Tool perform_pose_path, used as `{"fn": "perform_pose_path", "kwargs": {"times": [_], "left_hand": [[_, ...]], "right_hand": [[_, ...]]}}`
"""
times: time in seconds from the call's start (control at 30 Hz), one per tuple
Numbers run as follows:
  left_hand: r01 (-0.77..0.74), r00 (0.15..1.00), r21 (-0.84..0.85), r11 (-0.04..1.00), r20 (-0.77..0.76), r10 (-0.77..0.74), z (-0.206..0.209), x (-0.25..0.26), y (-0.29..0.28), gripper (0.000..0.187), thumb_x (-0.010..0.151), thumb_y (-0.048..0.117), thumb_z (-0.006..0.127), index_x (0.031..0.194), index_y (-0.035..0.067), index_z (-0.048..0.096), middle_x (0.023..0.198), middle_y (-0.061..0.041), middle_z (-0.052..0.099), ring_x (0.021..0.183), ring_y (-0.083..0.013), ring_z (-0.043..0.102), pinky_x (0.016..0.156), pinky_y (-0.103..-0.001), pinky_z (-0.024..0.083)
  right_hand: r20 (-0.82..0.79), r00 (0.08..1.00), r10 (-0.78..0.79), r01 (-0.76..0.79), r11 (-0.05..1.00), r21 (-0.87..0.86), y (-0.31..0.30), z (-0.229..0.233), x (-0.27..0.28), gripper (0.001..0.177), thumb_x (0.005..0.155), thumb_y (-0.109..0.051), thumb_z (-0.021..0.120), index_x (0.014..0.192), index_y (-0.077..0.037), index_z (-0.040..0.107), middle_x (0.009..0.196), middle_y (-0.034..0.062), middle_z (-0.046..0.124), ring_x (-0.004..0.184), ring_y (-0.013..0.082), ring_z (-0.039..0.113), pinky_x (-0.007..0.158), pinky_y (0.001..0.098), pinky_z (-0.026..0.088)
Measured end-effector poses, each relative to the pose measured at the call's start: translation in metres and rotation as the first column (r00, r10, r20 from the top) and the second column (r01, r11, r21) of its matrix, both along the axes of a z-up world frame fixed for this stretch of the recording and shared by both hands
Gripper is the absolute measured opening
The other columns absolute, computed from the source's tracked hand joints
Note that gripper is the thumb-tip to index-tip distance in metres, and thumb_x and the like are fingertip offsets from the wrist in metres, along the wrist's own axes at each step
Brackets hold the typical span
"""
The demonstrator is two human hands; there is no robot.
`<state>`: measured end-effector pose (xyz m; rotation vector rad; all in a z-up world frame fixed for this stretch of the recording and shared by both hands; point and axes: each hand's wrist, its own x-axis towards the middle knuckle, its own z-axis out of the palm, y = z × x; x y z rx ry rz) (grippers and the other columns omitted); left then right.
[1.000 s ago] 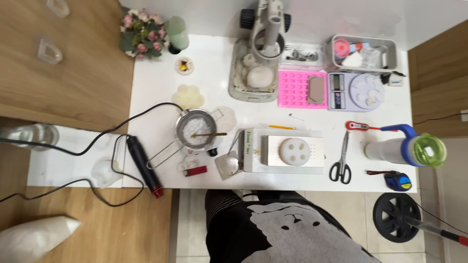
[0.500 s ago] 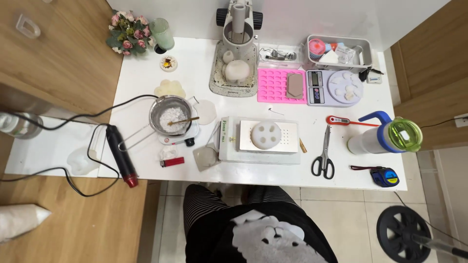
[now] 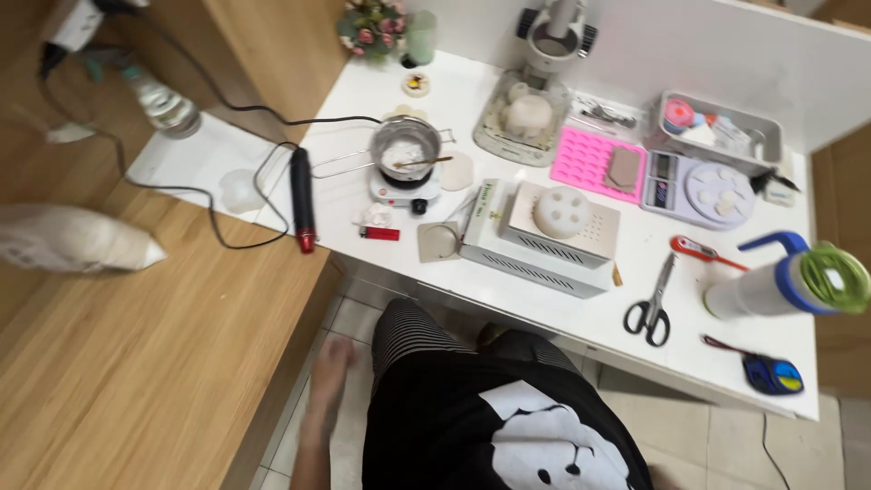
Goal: The person melts wax flakes in a pot on a small electric heater while preparing candle molds.
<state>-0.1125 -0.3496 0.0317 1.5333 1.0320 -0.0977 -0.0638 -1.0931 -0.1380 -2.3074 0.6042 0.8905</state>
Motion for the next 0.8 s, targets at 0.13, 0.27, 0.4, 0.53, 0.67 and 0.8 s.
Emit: {"fn": "perform_pose_path", "kwargs": {"times": [0.13,0.27,0.4,0.53,0.67,0.8], "left_hand": [[-0.043,0.99,0.346,0.937,0.141,-0.006,0.03,0.106,0.045,0.034,0.095,0.033,0.058,0.121,0.011,0.064,0.115,-0.011,0.069,0.108,-0.0263,0.066,0.094,-0.043,0.052],[-0.051,0.96,0.528,0.848,0.261,-0.105,0.024,0.198,0.054,0.036,0.1,0.025,0.053,0.13,0.006,0.06,0.135,-0.015,0.06,0.13,-0.0284,0.056,0.114,-0.044,0.042],[0.012,0.973,0.7,0.714,0.155,-0.169,0.023,0.236,0.073,0.043,0.096,0.022,0.056,0.135,0.004,0.058,0.145,-0.016,0.052,0.133,-0.0331,0.047,0.114,-0.045,0.038],[0.164,0.961,0.822,0.545,-0.008,-0.277,-0.039,0.241,0.106,0.053,0.105,0.031,0.042,0.15,0.002,0.044,0.158,-0.018,0.038,0.148,-0.0339,0.033,0.123,-0.045,0.024],[0.373,0.922,0.855,0.361,-0.3,-0.244,-0.076,0.243,0.119,0.061,0.103,0.036,0.031,0.159,0.011,0.027,0.168,-0.01,0.019,0.155,-0.0259,0.013,0.125,-0.045,0.009],[0.527,0.847,0.706,0.474,-0.483,-0.222,-0.014,0.248,0.106,0.064,0.1,0.035,0.036,0.16,0.017,0.024,0.169,-0.006,0.018,0.157,-0.0222,0.012,0.129,-0.043,0.005]], "right_hand": [[0.193,0.977,0.091,-0.089,0.996,-0.019,0.041,0.119,0.141,0.041,0.089,-0.03,0.077,0.122,-0.006,0.078,0.094,0.0134,0.08,0.075,0.0251,0.071,0.07,0.0378,0.055],[0.57,0.819,-0.069,-0.1,0.961,0.259,0.243,0.361,0.183,0.038,0.098,-0.029,0.065,0.124,-0.002,0.071,0.1,0.0073,0.074,0.09,0.0145,0.065,0.083,0.0321,0.052],[0.658,0.752,-0.042,-0.331,0.839,0.431,0.379,0.391,0.228,0.031,0.098,-0.024,0.067,0.121,-0.003,0.072,0.1,0.007,0.072,0.09,0.0141,0.063,0.082,0.0293,0.052],[0.655,0.737,0.166,-0.55,0.712,0.437,0.498,0.396,0.269,0.042,0.092,-0.021,0.068,0.13,-0.004,0.063,0.101,0.006,0.07,0.09,0.0142,0.065,0.08,0.0288,0.054],[0.605,0.734,0.308,-0.57,0.763,0.304,0.564,0.364,0.329,0.058,0.09,-0.031,0.067,0.139,-0.005,0.051,0.101,0.0074,0.07,0.084,0.0184,0.068,0.076,0.0318,0.054],[0.492,0.774,0.399,-0.535,0.828,0.168,0.598,0.327,0.37,0.056,0.091,-0.042,0.068,0.131,-0.004,0.055,0.101,0.0102,0.071,0.084,0.0205,0.069,0.077,0.0335,0.053]]}}
